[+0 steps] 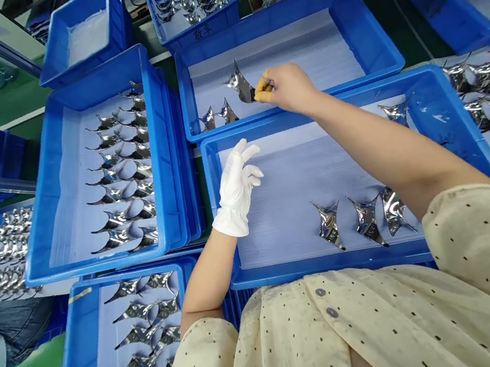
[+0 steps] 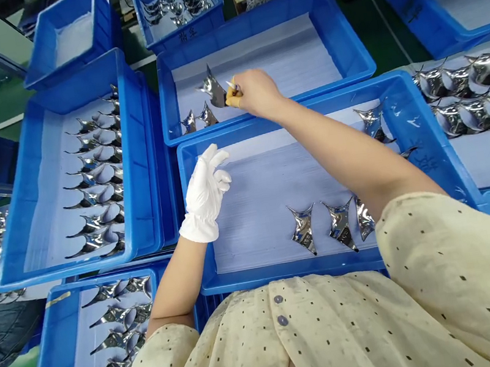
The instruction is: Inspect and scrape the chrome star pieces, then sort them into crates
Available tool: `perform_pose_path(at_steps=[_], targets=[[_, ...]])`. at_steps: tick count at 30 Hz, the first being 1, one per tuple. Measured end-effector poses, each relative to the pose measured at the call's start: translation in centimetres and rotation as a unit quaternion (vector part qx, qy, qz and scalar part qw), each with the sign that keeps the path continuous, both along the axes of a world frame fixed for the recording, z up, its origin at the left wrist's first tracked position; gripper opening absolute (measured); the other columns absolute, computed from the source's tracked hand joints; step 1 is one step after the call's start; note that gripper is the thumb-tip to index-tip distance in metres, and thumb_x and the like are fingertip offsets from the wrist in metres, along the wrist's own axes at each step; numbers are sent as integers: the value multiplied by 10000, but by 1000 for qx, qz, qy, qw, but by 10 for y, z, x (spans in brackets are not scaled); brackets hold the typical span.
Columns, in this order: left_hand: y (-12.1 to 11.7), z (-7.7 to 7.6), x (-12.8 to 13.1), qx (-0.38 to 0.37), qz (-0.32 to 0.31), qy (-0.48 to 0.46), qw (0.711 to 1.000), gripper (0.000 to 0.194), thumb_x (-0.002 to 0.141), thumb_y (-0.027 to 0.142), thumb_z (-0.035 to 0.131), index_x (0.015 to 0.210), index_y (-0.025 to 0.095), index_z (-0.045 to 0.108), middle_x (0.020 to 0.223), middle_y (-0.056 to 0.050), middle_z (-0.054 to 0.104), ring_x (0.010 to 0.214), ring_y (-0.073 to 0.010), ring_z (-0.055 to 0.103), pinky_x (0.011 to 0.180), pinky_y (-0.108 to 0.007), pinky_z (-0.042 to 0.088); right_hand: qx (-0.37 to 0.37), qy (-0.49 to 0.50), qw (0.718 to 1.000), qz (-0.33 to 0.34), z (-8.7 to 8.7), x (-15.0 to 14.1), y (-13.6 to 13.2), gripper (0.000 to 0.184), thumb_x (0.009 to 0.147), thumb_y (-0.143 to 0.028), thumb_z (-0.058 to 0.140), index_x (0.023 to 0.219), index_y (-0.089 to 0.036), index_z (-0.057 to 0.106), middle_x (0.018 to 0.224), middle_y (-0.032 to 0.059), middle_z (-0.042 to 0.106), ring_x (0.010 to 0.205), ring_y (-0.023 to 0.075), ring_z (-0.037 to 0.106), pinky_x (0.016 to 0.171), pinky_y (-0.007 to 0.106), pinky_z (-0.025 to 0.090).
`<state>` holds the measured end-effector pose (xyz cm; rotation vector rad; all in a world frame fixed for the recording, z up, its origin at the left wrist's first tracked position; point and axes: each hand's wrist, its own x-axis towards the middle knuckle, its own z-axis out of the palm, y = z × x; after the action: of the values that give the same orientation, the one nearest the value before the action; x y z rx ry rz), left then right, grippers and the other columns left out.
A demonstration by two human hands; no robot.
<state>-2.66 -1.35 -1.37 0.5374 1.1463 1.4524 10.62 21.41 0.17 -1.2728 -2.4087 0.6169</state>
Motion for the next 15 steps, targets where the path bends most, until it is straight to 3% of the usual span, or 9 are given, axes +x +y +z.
perform_pose_path(at_steps=[2,4,9,12,15], targets=[[0,-3,-1,-8,9,14,1000,644,931,620,830,1424,222,714,1352,-135,758,682,-64,677,563,-172,525,-23,-132,991,-26,-4,-18,31,263,921,-236,754,1153,-127,812,1172,167,807,1079,331,732,920,414,548],[1,-5,-1,-16,16,18,1000,659,881,604,885,1389,214,730,1323,-126,766,677,-62,674,572,-173,533,-44,-182,982,-28,-9,-33,44,309,887,-201,777,1181,-112,809,1227,186,797,1150,356,730,924,407,550],[2,-6,-2,-37,15,23,999,603,845,561,923,1314,215,765,1327,-118,763,656,-51,656,556,-172,517,-85,-207,975,-1,-11,-45,34,316,909,-335,789,1177,-173,833,1185,124,820,1140,321,746,893,353,557],[0,-6,-3,-29,16,24,999,604,808,575,948,1262,212,783,1297,-109,770,653,-52,656,557,-171,521,-50,-188,981,-21,10,-19,32,307,971,-397,729,1158,-185,848,1083,99,836,1105,309,751,887,343,554],[-4,-8,-4,-7,18,25,1000,618,785,603,958,1239,216,795,1250,-102,783,652,-53,658,573,-170,536,-13,-199,978,-58,40,41,28,347,1033,-405,674,1130,-125,855,1056,136,831,1090,313,747,909,360,542]])
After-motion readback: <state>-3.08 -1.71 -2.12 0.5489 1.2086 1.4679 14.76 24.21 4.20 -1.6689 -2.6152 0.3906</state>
